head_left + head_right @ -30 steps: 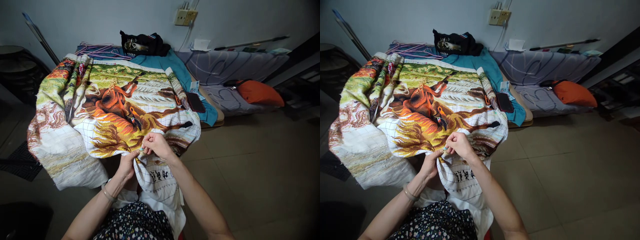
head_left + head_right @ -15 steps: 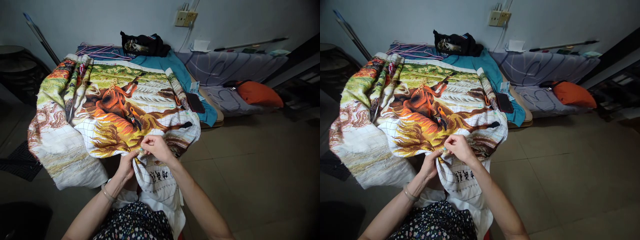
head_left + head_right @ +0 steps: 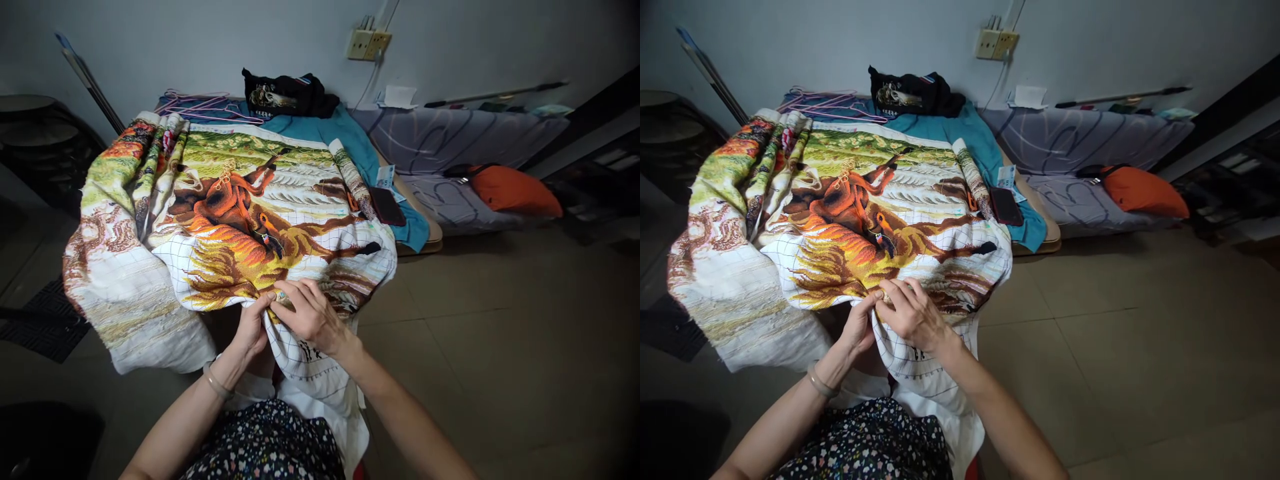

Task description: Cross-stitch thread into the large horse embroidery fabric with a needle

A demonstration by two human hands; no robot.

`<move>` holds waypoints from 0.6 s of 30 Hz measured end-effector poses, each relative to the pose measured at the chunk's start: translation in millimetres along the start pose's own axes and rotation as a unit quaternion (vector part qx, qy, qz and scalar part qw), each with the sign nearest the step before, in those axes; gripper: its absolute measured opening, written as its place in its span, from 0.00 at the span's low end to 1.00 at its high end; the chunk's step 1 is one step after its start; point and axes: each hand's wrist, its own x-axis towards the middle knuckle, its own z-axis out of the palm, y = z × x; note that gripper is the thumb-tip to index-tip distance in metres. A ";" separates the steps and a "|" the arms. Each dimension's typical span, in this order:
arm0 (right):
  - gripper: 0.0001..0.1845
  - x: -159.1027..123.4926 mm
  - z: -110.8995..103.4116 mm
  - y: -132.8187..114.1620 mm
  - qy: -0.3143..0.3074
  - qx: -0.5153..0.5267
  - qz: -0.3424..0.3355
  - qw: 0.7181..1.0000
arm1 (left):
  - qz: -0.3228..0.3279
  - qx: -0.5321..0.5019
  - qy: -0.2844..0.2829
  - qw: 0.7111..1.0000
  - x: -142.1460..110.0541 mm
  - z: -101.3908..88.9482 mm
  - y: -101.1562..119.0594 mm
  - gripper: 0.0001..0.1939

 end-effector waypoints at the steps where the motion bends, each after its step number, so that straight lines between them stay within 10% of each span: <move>1: 0.10 0.7 3.3 1.3 -0.003 -0.015 0.001 1.000 | 0.003 -0.004 0.002 1.000 -0.2 -0.5 -0.2 0.11; 8: 0.08 -5.0 9.1 -6.1 0.022 0.196 0.057 0.979 | 0.006 0.004 0.009 1.000 -1.2 -3.8 0.6 0.11; 14: 0.11 -5.4 1.7 -12.7 0.159 0.485 0.398 0.763 | -0.008 0.035 -0.004 0.999 -3.2 0.1 3.2 0.11; 18: 0.10 -6.9 -0.4 -4.0 0.087 0.433 0.404 0.801 | -0.004 0.035 -0.002 0.999 -3.2 0.7 3.8 0.14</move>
